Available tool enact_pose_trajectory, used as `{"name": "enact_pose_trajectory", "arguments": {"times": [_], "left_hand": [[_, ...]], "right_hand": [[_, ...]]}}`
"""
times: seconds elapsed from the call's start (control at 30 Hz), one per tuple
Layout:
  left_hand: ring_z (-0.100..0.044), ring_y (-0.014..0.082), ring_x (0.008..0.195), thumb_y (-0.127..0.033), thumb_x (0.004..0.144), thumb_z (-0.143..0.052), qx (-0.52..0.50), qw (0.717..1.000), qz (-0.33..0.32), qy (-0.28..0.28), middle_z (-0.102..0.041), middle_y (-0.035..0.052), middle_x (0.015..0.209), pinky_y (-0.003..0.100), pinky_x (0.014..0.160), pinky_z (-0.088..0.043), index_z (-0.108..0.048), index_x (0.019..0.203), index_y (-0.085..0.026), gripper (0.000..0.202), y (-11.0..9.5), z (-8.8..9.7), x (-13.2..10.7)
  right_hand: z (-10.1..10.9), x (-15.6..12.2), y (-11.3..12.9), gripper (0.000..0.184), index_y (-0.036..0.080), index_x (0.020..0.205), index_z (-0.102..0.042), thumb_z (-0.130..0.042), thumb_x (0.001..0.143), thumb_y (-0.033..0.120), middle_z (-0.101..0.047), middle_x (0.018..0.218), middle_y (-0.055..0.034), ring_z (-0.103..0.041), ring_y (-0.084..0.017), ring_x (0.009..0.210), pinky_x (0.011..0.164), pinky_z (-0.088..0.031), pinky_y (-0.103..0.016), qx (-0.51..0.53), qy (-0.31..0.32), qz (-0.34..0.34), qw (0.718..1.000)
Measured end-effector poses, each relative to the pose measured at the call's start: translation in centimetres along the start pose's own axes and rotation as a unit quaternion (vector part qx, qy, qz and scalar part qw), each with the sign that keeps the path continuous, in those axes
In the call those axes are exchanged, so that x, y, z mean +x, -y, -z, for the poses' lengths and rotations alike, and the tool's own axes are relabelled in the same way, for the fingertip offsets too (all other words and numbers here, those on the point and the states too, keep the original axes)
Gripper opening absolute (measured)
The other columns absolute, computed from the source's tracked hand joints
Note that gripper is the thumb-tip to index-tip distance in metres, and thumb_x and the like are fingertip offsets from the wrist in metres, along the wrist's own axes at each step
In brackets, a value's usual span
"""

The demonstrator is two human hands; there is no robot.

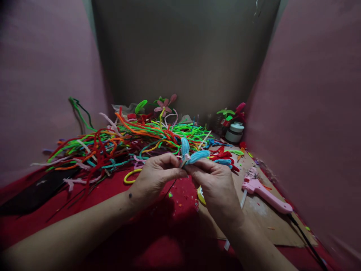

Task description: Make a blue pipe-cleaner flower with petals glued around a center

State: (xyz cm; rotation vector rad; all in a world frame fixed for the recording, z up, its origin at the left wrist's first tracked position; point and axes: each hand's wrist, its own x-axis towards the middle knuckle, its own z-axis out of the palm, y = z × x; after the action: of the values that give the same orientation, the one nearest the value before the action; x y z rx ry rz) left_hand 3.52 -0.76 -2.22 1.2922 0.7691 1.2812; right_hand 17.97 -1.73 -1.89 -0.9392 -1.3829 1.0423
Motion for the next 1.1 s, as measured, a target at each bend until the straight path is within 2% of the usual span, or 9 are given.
{"name": "enact_pose_trajectory", "arguments": {"times": [0.17,0.3,0.63,0.8,0.97,1.1], "left_hand": [[-0.052,0.0099,0.063,-0.018,0.058,-0.075,-0.006,1.000,0.001,0.001,-0.058,-0.0017,0.062,0.024,0.064,-0.041,-0.058,0.058,-0.013,0.018,0.0,0.0,0.1],[-0.052,0.0098,0.061,-0.019,0.058,-0.076,0.009,1.000,0.000,0.004,-0.058,-0.0020,0.060,0.024,0.062,-0.040,-0.057,0.057,-0.014,0.019,0.2,0.3,0.2],[-0.055,0.0114,0.063,-0.016,0.056,-0.076,-0.022,0.999,0.023,0.026,-0.060,-0.0007,0.063,0.027,0.067,-0.044,-0.053,0.054,-0.013,0.022,-0.2,0.4,0.4],[-0.051,0.0076,0.055,-0.014,0.058,-0.074,-0.040,0.998,0.041,0.035,-0.058,-0.0021,0.059,0.023,0.058,-0.041,-0.055,0.056,-0.013,0.020,0.2,0.5,0.5],[-0.052,0.0073,0.050,-0.013,0.053,-0.077,-0.099,0.990,0.094,0.038,-0.058,-0.0021,0.057,0.020,0.050,-0.042,-0.054,0.059,-0.012,0.023,0.4,0.4,0.5],[-0.050,0.0075,0.044,-0.016,0.054,-0.077,-0.128,0.982,0.129,0.049,-0.056,-0.0033,0.057,0.021,0.042,-0.041,-0.053,0.062,-0.013,0.026,0.3,0.3,0.5]], "right_hand": [[-0.2,0.0,-0.4,0.004,0.019,0.070,-0.070,-0.069,0.069,0.023,-0.056,0.063,0.0015,-0.038,-0.010,0.057,0.052,-0.031,-0.025,0.071,0.006,-0.012,0.997],[-0.3,0.1,-0.6,0.006,0.019,0.068,-0.072,-0.072,0.066,0.025,-0.054,0.059,0.0016,-0.038,-0.009,0.055,0.052,-0.030,-0.025,0.090,-0.001,-0.022,0.996],[-0.5,0.9,-0.9,0.008,0.019,0.060,-0.071,-0.078,0.056,0.023,-0.058,0.056,0.0004,-0.046,-0.010,0.054,0.054,-0.036,-0.024,0.216,0.026,-0.123,0.968],[-0.6,1.4,-1.0,0.013,0.018,0.059,-0.071,-0.081,0.050,0.021,-0.063,0.058,-0.0002,-0.054,-0.011,0.061,0.061,-0.042,-0.022,0.246,0.041,-0.144,0.958],[-0.7,1.6,-1.1,0.017,0.016,0.055,-0.068,-0.082,0.046,0.021,-0.063,0.055,0.0010,-0.051,-0.008,0.052,0.053,-0.042,-0.019,0.282,0.061,-0.185,0.939],[-0.8,1.7,-1.2,0.019,0.017,0.056,-0.068,-0.083,0.045,0.022,-0.064,0.055,0.0021,-0.054,-0.009,0.052,0.052,-0.045,-0.019,0.309,0.091,-0.180,0.929]]}}
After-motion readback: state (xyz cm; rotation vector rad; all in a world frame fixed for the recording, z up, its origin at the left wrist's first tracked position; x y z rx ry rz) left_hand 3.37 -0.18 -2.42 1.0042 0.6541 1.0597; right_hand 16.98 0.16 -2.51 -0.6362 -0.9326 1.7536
